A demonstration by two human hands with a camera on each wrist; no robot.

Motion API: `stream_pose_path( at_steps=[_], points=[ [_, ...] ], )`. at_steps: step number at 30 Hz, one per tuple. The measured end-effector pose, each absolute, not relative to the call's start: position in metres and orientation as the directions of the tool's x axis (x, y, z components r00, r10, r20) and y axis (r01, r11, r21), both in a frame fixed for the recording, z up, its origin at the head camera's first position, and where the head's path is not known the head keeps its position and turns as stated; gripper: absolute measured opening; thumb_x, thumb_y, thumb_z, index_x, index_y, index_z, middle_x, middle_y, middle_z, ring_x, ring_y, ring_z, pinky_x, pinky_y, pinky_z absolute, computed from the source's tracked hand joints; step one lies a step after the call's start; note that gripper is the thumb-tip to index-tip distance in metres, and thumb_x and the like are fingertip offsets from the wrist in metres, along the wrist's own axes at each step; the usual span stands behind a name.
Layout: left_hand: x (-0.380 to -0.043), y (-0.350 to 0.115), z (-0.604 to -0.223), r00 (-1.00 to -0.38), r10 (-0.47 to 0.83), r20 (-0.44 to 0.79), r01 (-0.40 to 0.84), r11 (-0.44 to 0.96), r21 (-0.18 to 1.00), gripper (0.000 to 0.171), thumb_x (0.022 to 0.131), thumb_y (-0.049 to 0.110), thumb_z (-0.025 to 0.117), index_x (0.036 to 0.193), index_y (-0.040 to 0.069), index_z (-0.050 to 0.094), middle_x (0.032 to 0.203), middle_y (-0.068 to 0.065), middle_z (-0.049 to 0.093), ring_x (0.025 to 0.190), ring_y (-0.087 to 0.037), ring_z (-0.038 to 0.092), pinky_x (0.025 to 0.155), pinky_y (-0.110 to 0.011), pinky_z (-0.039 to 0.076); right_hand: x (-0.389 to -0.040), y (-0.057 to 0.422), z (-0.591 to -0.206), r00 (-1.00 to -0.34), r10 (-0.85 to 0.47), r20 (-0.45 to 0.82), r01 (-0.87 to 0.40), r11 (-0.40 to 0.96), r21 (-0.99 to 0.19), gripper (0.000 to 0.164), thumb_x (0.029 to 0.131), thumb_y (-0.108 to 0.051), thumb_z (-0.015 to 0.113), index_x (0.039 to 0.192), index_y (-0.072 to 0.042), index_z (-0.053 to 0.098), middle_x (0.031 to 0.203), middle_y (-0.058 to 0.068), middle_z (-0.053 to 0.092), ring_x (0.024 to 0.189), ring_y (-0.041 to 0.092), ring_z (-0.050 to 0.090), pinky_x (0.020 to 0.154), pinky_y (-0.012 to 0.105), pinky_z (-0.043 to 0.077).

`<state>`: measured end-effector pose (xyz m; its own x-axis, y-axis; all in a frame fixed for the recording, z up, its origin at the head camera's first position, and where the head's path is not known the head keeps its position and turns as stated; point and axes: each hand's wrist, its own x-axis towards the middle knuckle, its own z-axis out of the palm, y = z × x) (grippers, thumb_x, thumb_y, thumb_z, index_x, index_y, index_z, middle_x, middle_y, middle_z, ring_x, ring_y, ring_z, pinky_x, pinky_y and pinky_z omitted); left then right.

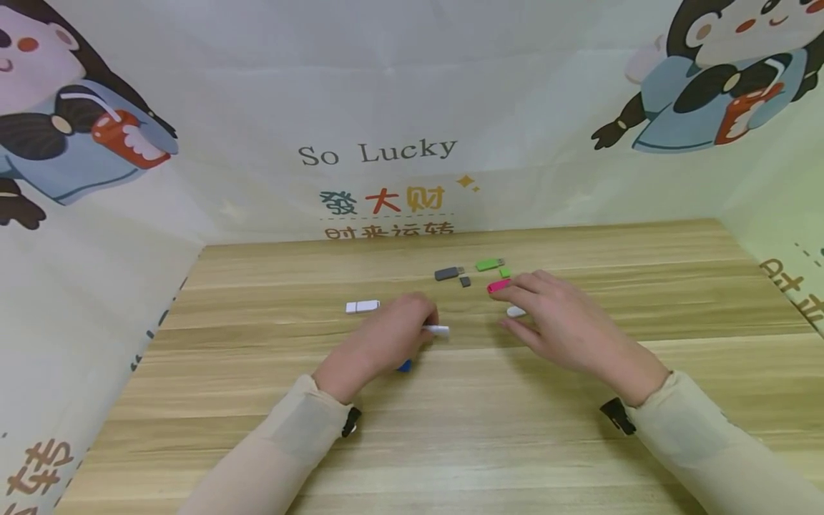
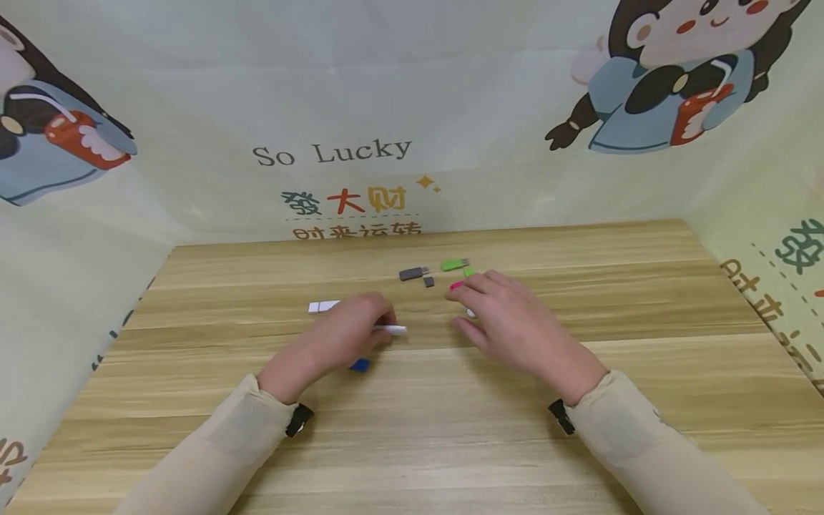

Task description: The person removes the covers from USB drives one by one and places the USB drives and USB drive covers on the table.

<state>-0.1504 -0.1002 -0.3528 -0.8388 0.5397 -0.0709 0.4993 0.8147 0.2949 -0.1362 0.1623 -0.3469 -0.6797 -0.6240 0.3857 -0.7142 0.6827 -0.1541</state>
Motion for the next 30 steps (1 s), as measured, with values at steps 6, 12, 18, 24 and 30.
stream_pose_path(
  at_steps=[6,12,18,24,30],
  points=[
    [-0.150,-0.097,-0.345,-0.850,0.524,0.047,0.513,0.807,0.291,0.009,0.096,0.018,0.067,0.100,0.012,0.070,0.094,0.004,0.060,0.083,-0.010,0.058,0.073,-0.025,0.050,-0.139,0.158,-0.344,-0.673,-0.620,0.404,-0.716,0.683,-0.145,0.039,0.090,-0.027,0.072,0.124,-0.008,0.067,0.118,0.006,0.066,0.108,0.025,0.061,0.092,0.042,0.049],
    [-0.148,-0.095,-0.342,-0.840,0.514,0.174,0.543,0.785,0.300,0.011,0.095,0.016,0.068,0.104,0.011,0.070,0.095,0.005,0.058,0.083,-0.008,0.057,0.075,-0.021,0.050,-0.142,0.150,-0.338,-0.668,-0.627,0.401,-0.717,0.687,-0.119,0.037,0.093,-0.031,0.070,0.123,-0.010,0.067,0.117,0.004,0.065,0.107,0.025,0.060,0.092,0.043,0.048],
    [-0.144,-0.091,-0.339,-0.813,0.505,0.288,0.578,0.760,0.299,0.009,0.093,0.014,0.070,0.101,0.010,0.069,0.094,0.004,0.058,0.081,-0.007,0.054,0.073,-0.020,0.049,-0.145,0.142,-0.332,-0.662,-0.633,0.402,-0.719,0.688,-0.100,0.040,0.093,-0.031,0.070,0.126,-0.008,0.066,0.119,0.006,0.066,0.109,0.027,0.061,0.094,0.045,0.048],
    [-0.139,-0.086,-0.336,-0.787,0.506,0.355,0.607,0.738,0.294,0.008,0.094,0.013,0.069,0.101,0.009,0.069,0.094,0.003,0.058,0.084,-0.009,0.055,0.076,-0.022,0.049,-0.147,0.133,-0.331,-0.643,-0.643,0.416,-0.733,0.675,-0.091,0.041,0.093,-0.033,0.070,0.124,-0.008,0.067,0.115,0.007,0.067,0.108,0.028,0.062,0.093,0.044,0.049],
    [-0.136,-0.081,-0.336,-0.769,0.503,0.395,0.622,0.732,0.278,0.008,0.093,0.013,0.070,0.099,0.009,0.069,0.095,0.002,0.060,0.088,-0.012,0.058,0.078,-0.025,0.050,-0.148,0.128,-0.334,-0.589,-0.659,0.468,-0.769,0.635,-0.075,0.035,0.092,-0.029,0.071,0.118,-0.005,0.068,0.108,0.007,0.068,0.099,0.026,0.063,0.084,0.042,0.052]
  ],
)
